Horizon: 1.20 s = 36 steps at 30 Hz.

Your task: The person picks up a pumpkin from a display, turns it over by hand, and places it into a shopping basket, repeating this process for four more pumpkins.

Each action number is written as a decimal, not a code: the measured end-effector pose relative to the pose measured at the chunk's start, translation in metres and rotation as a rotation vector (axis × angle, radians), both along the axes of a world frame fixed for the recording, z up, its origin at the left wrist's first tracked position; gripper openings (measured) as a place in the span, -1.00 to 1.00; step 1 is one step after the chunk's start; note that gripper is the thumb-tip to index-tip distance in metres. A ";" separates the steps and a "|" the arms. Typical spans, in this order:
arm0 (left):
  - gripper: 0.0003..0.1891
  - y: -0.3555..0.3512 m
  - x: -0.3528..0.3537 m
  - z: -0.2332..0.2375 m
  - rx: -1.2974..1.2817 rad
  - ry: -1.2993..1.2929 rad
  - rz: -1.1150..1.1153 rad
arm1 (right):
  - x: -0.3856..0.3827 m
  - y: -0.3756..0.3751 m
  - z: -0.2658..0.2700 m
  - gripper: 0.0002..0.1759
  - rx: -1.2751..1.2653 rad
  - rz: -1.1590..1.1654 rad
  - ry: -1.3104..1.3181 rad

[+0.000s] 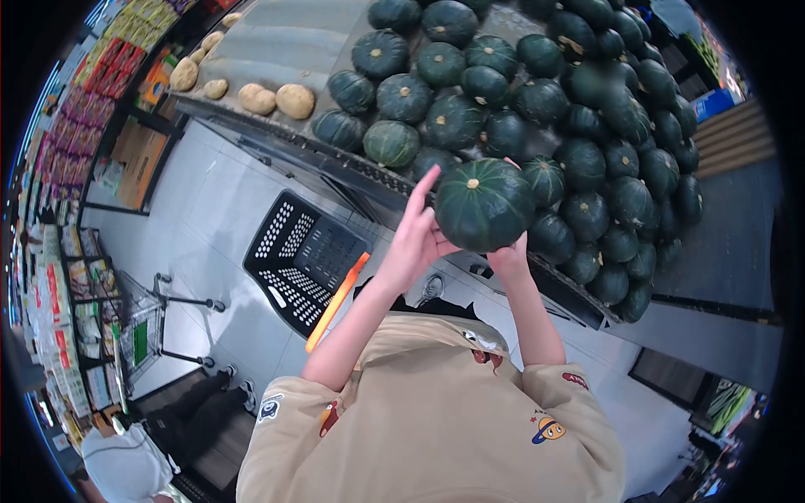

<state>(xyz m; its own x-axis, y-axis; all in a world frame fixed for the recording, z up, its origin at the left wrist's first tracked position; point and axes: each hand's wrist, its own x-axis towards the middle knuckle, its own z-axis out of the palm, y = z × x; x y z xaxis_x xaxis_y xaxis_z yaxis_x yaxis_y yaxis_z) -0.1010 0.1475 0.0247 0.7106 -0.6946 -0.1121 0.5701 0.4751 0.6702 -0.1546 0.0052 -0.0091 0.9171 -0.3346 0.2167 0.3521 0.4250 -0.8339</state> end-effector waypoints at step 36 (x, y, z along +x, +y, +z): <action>-0.59 0.304 -0.056 -0.328 0.843 -0.751 0.285 | 0.139 0.407 -0.509 0.20 -1.732 0.893 0.997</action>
<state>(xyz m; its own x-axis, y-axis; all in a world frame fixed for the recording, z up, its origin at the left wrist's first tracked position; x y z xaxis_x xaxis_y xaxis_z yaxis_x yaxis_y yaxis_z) -0.1572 0.4514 -0.3035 0.9128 -0.4051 0.0527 -0.1597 -0.2351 0.9588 -0.0157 0.4118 -0.5179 0.6472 0.0701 -0.7591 -0.1240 -0.9728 -0.1955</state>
